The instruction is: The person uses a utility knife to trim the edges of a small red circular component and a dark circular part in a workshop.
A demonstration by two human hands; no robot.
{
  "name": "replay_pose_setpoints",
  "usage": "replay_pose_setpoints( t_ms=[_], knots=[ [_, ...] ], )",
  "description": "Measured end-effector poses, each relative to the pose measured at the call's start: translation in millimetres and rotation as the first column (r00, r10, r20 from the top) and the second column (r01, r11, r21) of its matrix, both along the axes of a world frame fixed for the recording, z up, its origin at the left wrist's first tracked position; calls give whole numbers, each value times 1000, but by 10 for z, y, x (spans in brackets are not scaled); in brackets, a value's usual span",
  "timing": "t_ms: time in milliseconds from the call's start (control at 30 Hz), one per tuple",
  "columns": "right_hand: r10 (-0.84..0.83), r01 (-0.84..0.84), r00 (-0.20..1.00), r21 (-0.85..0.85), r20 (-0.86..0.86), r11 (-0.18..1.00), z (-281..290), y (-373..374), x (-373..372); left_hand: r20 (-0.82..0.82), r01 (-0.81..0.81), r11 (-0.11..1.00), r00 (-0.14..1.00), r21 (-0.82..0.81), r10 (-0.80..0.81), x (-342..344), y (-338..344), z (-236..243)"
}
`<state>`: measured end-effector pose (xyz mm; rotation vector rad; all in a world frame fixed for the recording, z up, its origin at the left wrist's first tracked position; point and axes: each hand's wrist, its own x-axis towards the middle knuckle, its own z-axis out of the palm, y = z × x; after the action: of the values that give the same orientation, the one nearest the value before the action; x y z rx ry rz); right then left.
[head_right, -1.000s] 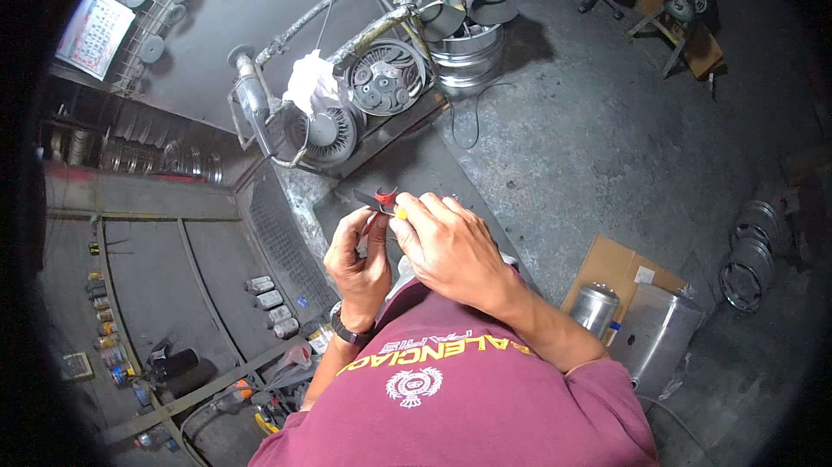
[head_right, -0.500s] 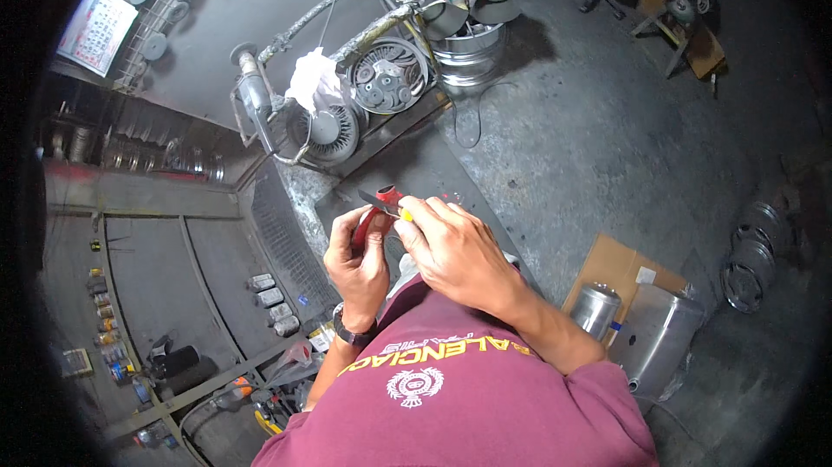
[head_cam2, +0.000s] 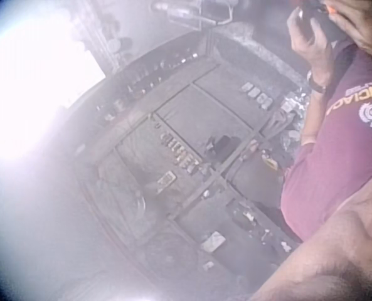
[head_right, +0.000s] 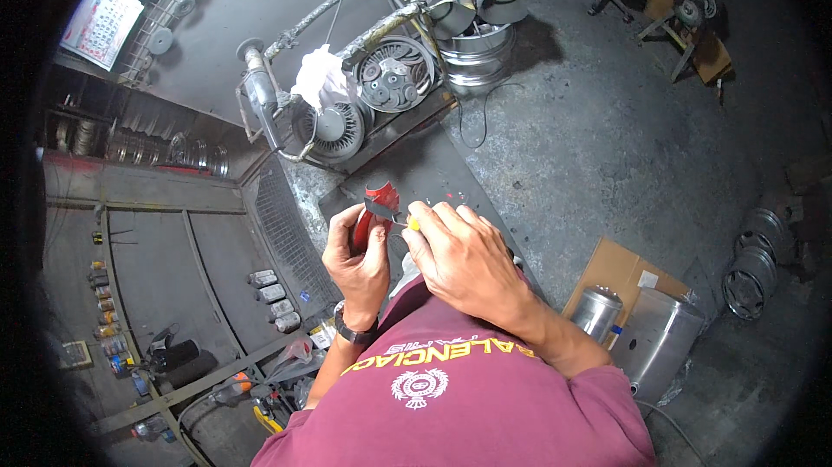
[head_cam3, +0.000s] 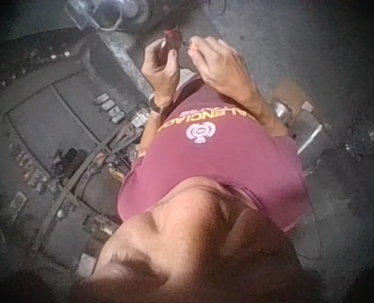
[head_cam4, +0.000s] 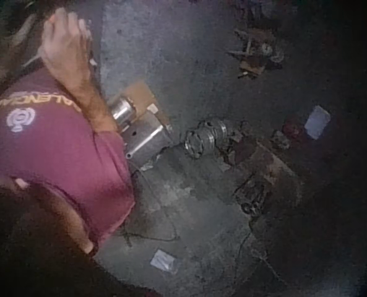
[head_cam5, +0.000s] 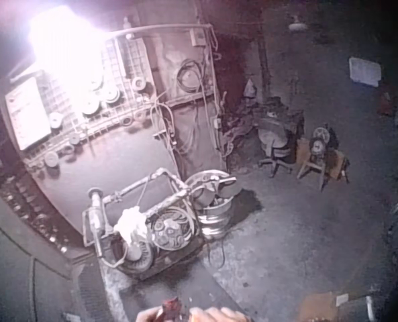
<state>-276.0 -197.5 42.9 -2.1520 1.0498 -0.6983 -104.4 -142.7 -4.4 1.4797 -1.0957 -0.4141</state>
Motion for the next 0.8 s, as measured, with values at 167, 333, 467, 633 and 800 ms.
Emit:
replay_pose_setpoints(
  t_ms=[167,333,467,633,800],
  knots=[
    [-13,13,1000,-18,-9,1000,-33,-39,9,141,23,999,990,22,-26,5,5,-18],
    [6,-7,999,5,51,1000,-4,-37,-6,46,-3,1000,999,1,3,4,-12,-70],
    [4,-4,1000,0,26,1000,62,-7,-37,-4,17,999,1000,49,-17,56,18,-59],
    [10,-10,1000,-5,-2,1000,36,-16,-22,6,42,997,999,71,-43,49,33,-55],
    [13,-13,1000,-29,-5,999,32,-29,-2,82,18,1000,996,20,-20,31,8,-66]
  ],
)
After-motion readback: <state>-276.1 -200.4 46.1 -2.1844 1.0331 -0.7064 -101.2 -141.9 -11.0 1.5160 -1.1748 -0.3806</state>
